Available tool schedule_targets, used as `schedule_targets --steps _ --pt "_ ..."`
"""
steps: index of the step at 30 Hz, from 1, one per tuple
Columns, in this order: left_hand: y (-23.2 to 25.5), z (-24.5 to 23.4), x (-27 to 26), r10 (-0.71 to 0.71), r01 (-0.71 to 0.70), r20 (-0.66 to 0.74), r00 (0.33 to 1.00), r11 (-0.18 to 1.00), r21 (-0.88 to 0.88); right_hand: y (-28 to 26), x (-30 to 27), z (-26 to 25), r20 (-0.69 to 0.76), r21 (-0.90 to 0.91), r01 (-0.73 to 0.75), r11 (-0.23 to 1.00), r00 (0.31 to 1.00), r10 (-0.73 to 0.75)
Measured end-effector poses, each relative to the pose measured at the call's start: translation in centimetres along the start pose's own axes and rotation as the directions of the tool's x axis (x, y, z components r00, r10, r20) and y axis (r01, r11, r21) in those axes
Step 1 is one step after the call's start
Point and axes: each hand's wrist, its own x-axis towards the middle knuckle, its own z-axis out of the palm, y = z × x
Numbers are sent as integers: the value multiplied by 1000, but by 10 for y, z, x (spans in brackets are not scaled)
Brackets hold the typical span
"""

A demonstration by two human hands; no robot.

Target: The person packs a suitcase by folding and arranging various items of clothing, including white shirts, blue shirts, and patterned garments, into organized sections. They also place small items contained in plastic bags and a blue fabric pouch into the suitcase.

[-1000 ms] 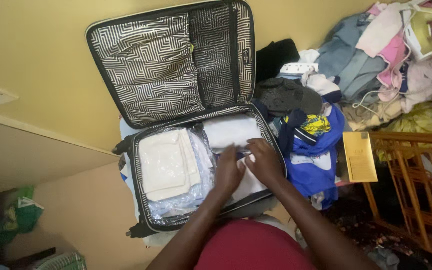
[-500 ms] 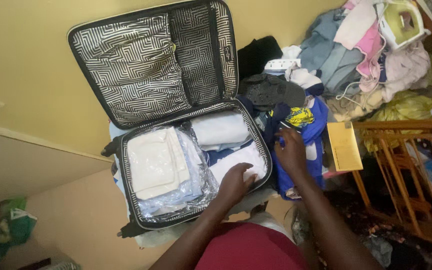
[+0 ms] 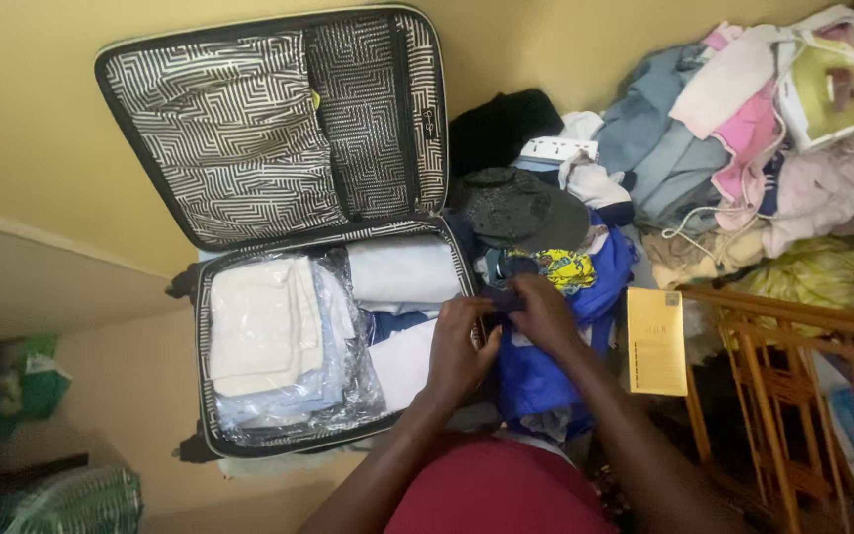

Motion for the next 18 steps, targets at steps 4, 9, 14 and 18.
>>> schedule_targets --steps 4,9,14,18 --pt "1 17 0 22 -22 4 1000 999 46 34 18 -22 -94 390 -125 912 980 175" --pt "2 35 0 -69 72 -24 997 988 138 55 48 -66 -104 533 -149 833 966 239" --pt "2 51 7 -64 87 -108 992 971 222 44 79 -57 -111 -124 309 943 940 -323" --pt "1 60 8 -84 104 -112 990 977 184 55 103 -17 -75 -317 394 863 896 -437"
